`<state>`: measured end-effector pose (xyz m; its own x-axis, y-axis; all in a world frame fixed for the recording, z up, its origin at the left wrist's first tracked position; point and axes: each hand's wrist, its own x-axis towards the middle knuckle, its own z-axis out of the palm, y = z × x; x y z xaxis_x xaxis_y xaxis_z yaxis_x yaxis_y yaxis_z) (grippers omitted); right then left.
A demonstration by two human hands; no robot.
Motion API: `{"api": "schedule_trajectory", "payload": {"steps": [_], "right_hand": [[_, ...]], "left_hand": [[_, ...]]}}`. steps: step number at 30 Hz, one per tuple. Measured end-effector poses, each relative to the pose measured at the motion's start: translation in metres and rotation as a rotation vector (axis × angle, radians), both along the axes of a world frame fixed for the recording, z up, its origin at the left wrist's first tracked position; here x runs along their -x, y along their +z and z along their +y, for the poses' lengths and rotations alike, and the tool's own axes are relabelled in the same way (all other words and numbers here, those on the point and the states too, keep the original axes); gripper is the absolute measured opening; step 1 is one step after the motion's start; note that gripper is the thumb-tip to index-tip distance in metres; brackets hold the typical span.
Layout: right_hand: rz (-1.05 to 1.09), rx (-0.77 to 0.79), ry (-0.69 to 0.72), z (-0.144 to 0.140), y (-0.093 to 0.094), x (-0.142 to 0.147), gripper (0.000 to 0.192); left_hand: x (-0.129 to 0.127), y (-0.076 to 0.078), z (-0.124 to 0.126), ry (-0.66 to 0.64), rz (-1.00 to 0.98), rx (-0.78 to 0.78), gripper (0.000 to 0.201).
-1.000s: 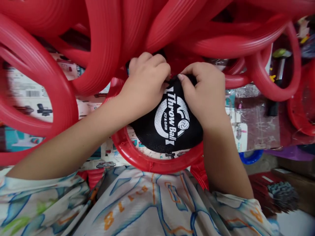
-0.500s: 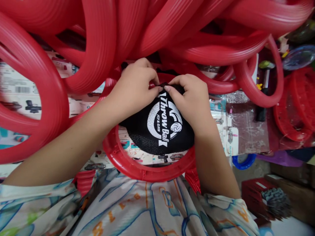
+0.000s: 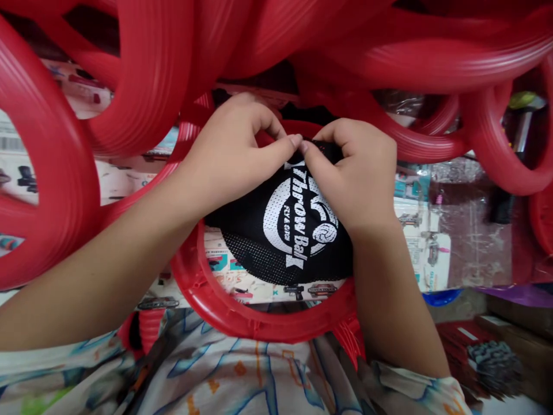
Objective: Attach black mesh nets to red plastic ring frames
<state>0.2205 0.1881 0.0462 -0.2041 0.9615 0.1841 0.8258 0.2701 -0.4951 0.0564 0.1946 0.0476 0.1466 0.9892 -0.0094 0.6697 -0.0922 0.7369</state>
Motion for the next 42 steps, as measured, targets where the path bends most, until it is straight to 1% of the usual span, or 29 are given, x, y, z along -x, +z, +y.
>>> {"api": "schedule_trajectory", "payload": {"steps": [3, 7, 11, 14, 18, 22, 25, 36, 42], "right_hand": [[0.000, -0.022, -0.012, -0.0007, -0.0018, 0.0009, 0.013], [-0.025, -0.061, -0.013, -0.0009, -0.0033, 0.0013, 0.015], [-0.036, -0.062, -0.011, -0.0007, -0.0042, 0.0027, 0.015], [-0.046, -0.061, -0.024, -0.0007, -0.0046, 0.0043, 0.014], [-0.058, -0.067, -0.035, -0.0013, -0.0044, 0.0050, 0.013], [-0.027, -0.046, -0.038, -0.0025, -0.0031, 0.0039, 0.011], [-0.005, -0.020, -0.034, -0.0034, -0.0022, 0.0029, 0.011], [0.009, -0.038, -0.027, -0.0022, -0.0024, 0.0018, 0.012], [0.006, -0.048, -0.047, -0.0023, -0.0048, 0.0045, 0.013]], "left_hand": [[0.0009, -0.0016, -0.0012, -0.012, -0.015, -0.021, 0.019], [0.0003, -0.0034, 0.0000, 0.016, 0.043, -0.029, 0.017], [-0.0005, -0.0053, 0.0040, 0.000, 0.092, -0.009, 0.019], [-0.0017, -0.0066, 0.0056, 0.013, 0.111, -0.007, 0.018], [-0.0034, -0.0052, 0.0043, 0.033, 0.089, -0.008, 0.018], [-0.0021, 0.0001, 0.0017, 0.005, 0.039, 0.031, 0.015], [-0.0004, 0.0023, 0.0011, -0.003, 0.037, 0.040, 0.013], [-0.0002, 0.0025, 0.0010, -0.014, 0.052, 0.036, 0.015], [-0.0011, 0.0000, 0.0029, -0.004, 0.071, 0.031, 0.016]]}}
